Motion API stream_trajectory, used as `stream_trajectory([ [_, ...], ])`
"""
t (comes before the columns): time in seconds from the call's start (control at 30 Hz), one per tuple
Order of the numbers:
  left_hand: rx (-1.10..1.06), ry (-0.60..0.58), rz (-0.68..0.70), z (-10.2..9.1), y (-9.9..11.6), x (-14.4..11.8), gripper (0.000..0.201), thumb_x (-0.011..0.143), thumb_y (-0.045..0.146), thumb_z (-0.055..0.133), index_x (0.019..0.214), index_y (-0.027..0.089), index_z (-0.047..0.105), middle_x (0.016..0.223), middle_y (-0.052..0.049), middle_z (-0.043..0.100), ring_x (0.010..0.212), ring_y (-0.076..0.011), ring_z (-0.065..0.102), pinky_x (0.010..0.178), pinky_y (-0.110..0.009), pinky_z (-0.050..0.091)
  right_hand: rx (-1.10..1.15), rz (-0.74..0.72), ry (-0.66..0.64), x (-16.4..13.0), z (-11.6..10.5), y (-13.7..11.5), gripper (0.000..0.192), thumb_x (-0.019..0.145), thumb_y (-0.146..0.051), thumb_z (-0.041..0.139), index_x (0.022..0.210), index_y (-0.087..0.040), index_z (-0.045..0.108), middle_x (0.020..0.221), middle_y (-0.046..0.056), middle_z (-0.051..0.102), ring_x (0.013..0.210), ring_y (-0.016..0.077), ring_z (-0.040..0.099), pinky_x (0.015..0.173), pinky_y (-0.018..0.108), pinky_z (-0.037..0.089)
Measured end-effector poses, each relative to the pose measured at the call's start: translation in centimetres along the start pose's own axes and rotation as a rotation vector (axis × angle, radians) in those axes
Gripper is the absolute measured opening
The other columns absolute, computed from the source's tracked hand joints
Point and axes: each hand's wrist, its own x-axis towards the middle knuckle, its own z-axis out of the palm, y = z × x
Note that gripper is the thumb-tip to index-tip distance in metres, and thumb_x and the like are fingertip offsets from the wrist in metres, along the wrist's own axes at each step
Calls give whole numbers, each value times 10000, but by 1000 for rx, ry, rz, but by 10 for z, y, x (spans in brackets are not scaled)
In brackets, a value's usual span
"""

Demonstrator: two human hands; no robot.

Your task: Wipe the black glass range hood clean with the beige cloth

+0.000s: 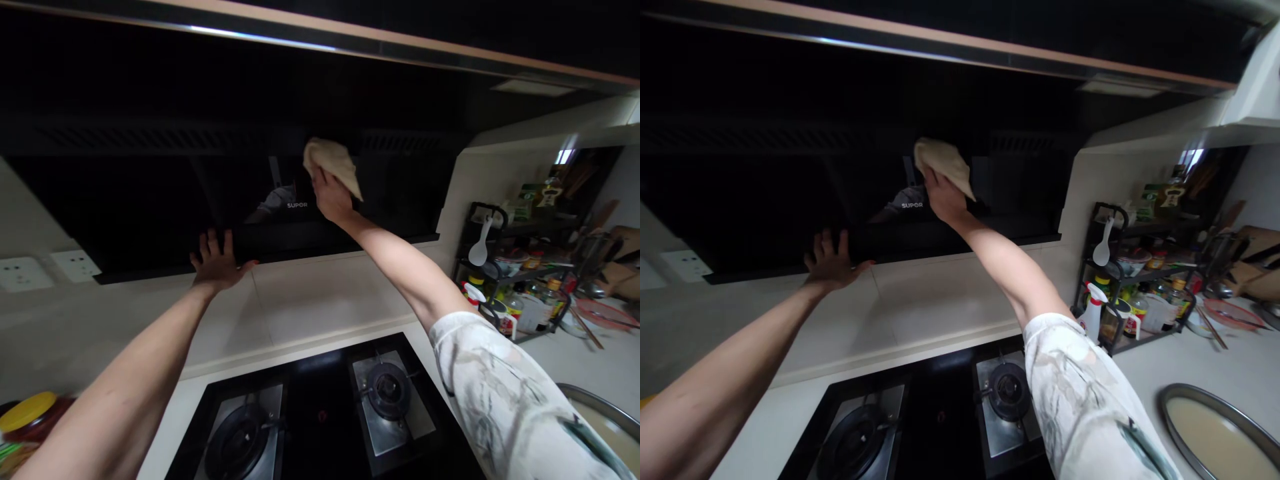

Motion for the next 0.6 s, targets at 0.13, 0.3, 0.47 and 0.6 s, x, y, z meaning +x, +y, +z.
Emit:
stream_trajectory([
  [0.13,10,-3,1,0,-1,0,1046,1090,637,569,1814,76,64,1843,-279,-110,1720,-491,-58,1324,-812,161,47,-167,-107,-2,-22,38,560,1155,-304,388,1704,-292,498,1716,-41,509,1619,241,386,1436,469,128],
  [0.3,9,14,8,1,-1,0,1027,1090,630,559,1814,74,88,1847,-275,-91,1720,-493,-41,1325,-804,180,190,20,-9,-14,-47,108,559,1121,-309,478,1668,-205,530,1695,49,529,1584,289,363,1393,573,103],
  [0.47,6,27,14,5,-4,3,1040,1086,645,570,1817,86,84,1847,-274,-90,1720,-491,-42,1322,-809,181,276,337,226,-36,-53,165,568,1081,-290,578,1642,-206,557,1690,143,489,1609,330,305,1381,589,102],
  [0.6,1,31,24,6,-4,3,1043,1082,638,587,1818,94,87,1846,-275,-99,1718,-496,-41,1314,-817,183,316,626,413,-37,-75,205,637,1097,-185,518,1717,-97,403,1764,252,300,1665,277,199,1372,575,105],
])
